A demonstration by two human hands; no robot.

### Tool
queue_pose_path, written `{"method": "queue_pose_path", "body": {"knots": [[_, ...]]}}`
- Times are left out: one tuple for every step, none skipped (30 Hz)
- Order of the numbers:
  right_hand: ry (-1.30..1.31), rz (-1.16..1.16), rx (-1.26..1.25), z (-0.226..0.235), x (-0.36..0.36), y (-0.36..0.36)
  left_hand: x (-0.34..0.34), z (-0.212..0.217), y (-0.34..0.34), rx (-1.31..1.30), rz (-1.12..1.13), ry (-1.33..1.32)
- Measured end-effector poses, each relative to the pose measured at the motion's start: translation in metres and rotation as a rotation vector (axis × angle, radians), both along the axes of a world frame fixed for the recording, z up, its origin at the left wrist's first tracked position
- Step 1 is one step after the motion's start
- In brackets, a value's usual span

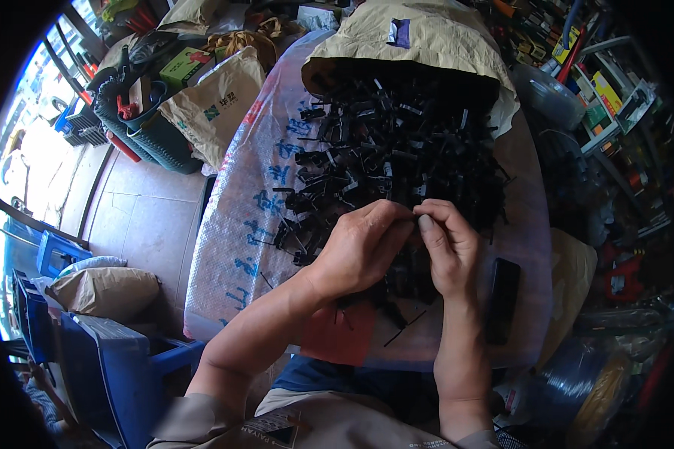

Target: Sorting and inspecting small black plastic components on a table.

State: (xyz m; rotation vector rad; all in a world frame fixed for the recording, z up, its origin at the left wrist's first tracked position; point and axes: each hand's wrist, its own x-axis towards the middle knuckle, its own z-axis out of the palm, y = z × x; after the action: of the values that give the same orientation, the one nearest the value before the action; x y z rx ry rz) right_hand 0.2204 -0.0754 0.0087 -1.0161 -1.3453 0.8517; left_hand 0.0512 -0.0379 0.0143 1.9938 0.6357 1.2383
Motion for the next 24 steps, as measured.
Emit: {"method": "queue_pose_path", "body": {"knots": [[-0.104,-0.045,0.0,0.0,0.0,0.0,0.001,0.0,-0.002,-0.037,0.0,-0.004],[-0.13,-0.061,0.044,-0.003,-0.001,0.002,0.001,-0.001,-0.003,-0.099,-0.02,-0.015],[-0.154,-0.075,0.088,-0.004,-0.004,0.004,0.002,-0.004,-0.004,-0.117,-0.004,-0.011],[-0.17,-0.082,0.04,0.0,-0.003,0.0,0.004,-0.008,-0.003,-0.136,0.013,-0.008],[-0.133,-0.045,0.022,0.002,-0.002,0.001,0.004,-0.007,-0.003,-0.183,0.022,-0.021],[-0.05,-0.006,0.0,-0.001,-0.002,0.001,0.005,-0.009,-0.003,-0.198,0.026,-0.039],[0.034,0.033,-0.025,-0.003,-0.002,0.001,0.004,-0.01,-0.004,-0.213,0.031,-0.057],[0.042,0.036,-0.036,-0.003,-0.003,0.0,0.004,-0.009,-0.004,-0.194,0.046,-0.037],[0.039,0.047,-0.017,-0.005,-0.002,0.001,0.004,-0.009,-0.005,-0.191,0.044,-0.049],[0.037,0.057,0.003,-0.008,-0.001,0.002,0.005,-0.009,-0.006,-0.157,0.056,-0.056],[0.061,0.053,0.002,-0.009,-0.001,0.002,0.005,-0.009,-0.007,-0.138,0.062,-0.061],[0.063,0.065,0.017,-0.011,0.001,0.003,0.006,-0.009,-0.008,-0.119,0.066,-0.066],[0.066,0.076,0.032,-0.012,0.002,0.003,0.008,-0.01,-0.008,-0.094,0.065,-0.069],[0.109,0.084,0.03,-0.009,-0.001,0.003,0.008,-0.01,-0.009,-0.06,0.077,-0.059],[0.106,0.08,0.028,-0.008,-0.002,0.002,0.009,-0.009,-0.01,-0.026,0.088,-0.049],[0.102,0.075,0.026,-0.008,-0.002,0.002,0.007,-0.009,-0.01,-0.039,0.09,-0.057],[0.1,0.096,0.04,-0.008,-0.002,0.003,0.007,-0.008,-0.01,-0.037,0.096,-0.055],[0.102,0.1,0.041,-0.006,-0.002,0.003,0.006,-0.007,-0.01,-0.069,0.089,-0.08],[0.1,0.1,0.039,-0.005,-0.003,0.003,0.006,-0.007,-0.01,-0.102,0.082,-0.106],[0.098,0.099,0.034,-0.004,-0.003,0.002,0.006,-0.008,-0.009,-0.103,0.085,-0.106],[0.098,0.101,0.031,-0.005,-0.003,0.003,0.007,-0.009,-0.009,-0.102,0.088,-0.098],[0.095,0.107,0.041,-0.006,-0.002,0.004,0.008,-0.01,-0.008,-0.101,0.088,-0.091],[0.089,0.105,0.048,-0.007,0.0,0.003,0.009,-0.01,-0.009,-0.105,0.082,-0.092],[0.086,0.097,0.044,-0.008,0.001,0.003,0.01,-0.01,-0.009,-0.081,0.087,-0.1]]}}
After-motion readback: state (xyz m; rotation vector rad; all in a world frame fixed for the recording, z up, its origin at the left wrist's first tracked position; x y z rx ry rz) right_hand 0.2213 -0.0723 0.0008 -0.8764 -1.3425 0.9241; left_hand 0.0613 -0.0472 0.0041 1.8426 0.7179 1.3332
